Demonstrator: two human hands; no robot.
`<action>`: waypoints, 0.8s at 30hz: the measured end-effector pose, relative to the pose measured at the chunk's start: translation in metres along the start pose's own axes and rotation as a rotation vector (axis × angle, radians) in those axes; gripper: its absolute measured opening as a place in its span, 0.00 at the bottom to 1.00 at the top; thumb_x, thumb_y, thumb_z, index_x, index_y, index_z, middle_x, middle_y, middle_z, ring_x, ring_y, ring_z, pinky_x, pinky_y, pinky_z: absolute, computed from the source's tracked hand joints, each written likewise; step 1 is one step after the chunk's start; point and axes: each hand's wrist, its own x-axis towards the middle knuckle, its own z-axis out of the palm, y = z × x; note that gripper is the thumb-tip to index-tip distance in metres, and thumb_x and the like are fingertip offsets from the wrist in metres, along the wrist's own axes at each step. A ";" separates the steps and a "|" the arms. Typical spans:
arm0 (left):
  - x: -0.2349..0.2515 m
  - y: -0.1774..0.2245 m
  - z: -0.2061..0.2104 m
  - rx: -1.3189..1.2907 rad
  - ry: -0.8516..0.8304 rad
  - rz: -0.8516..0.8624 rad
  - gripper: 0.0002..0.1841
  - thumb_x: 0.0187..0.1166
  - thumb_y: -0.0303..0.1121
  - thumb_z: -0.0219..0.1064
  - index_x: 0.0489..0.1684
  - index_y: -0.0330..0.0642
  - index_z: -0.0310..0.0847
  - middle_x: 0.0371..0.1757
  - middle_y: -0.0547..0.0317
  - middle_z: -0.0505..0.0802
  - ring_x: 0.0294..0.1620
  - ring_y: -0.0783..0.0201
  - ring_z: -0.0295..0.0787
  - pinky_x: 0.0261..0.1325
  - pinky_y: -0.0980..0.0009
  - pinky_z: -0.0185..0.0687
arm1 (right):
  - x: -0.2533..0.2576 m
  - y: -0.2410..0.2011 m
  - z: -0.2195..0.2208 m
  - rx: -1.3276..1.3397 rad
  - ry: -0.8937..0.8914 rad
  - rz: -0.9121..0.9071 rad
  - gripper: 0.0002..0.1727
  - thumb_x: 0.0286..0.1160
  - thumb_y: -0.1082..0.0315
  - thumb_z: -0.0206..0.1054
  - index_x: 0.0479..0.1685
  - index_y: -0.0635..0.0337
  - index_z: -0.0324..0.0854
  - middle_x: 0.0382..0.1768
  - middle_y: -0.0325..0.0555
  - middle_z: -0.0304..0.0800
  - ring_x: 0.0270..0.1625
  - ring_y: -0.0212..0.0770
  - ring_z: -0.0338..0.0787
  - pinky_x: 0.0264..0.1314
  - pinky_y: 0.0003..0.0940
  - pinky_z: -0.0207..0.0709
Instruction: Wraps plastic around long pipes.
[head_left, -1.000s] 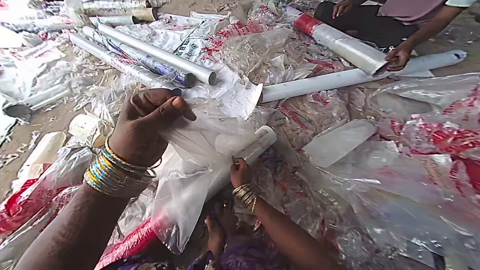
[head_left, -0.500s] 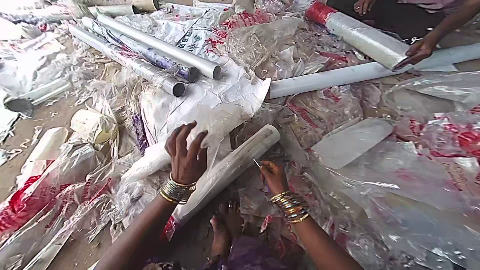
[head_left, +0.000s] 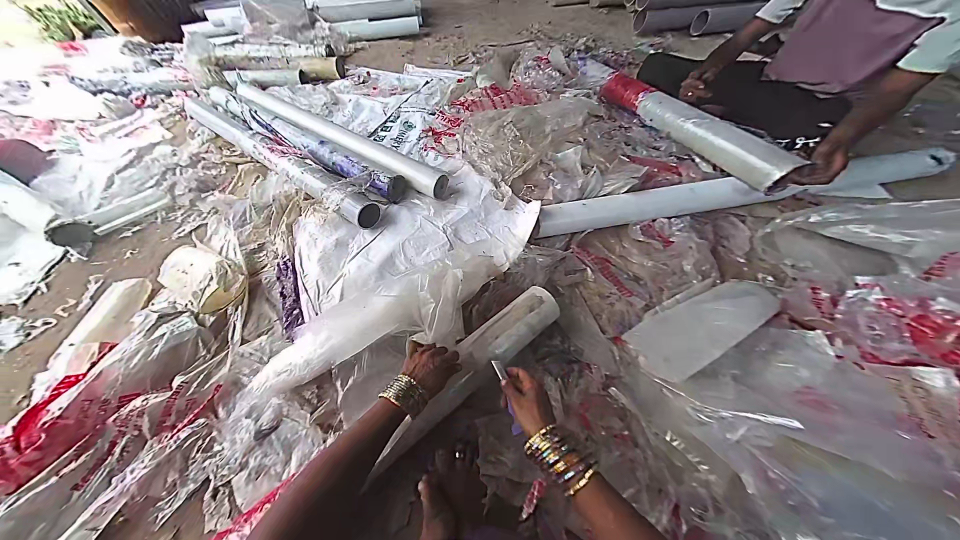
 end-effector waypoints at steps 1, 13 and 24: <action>0.001 -0.002 0.003 -0.063 0.025 0.011 0.21 0.92 0.42 0.55 0.57 0.33 0.87 0.58 0.36 0.92 0.70 0.36 0.84 0.80 0.32 0.58 | 0.003 -0.009 0.003 -0.014 -0.024 -0.016 0.20 0.91 0.69 0.57 0.74 0.72 0.74 0.40 0.56 0.92 0.37 0.45 0.90 0.51 0.43 0.82; -0.005 -0.004 0.053 -0.773 0.602 -0.026 0.17 0.81 0.30 0.58 0.24 0.28 0.83 0.27 0.54 0.86 0.37 0.65 0.82 0.51 0.60 0.74 | 0.007 -0.030 0.047 -0.371 0.020 -0.153 0.23 0.92 0.67 0.50 0.78 0.64 0.79 0.63 0.64 0.91 0.69 0.61 0.89 0.77 0.55 0.73; -0.006 -0.001 0.069 -1.065 0.803 -0.009 0.13 0.74 0.25 0.58 0.17 0.39 0.78 0.23 0.73 0.80 0.31 0.81 0.77 0.45 0.76 0.73 | 0.014 -0.055 0.038 -0.407 -0.094 -0.032 0.22 0.92 0.65 0.50 0.75 0.60 0.82 0.67 0.61 0.89 0.72 0.58 0.86 0.76 0.56 0.73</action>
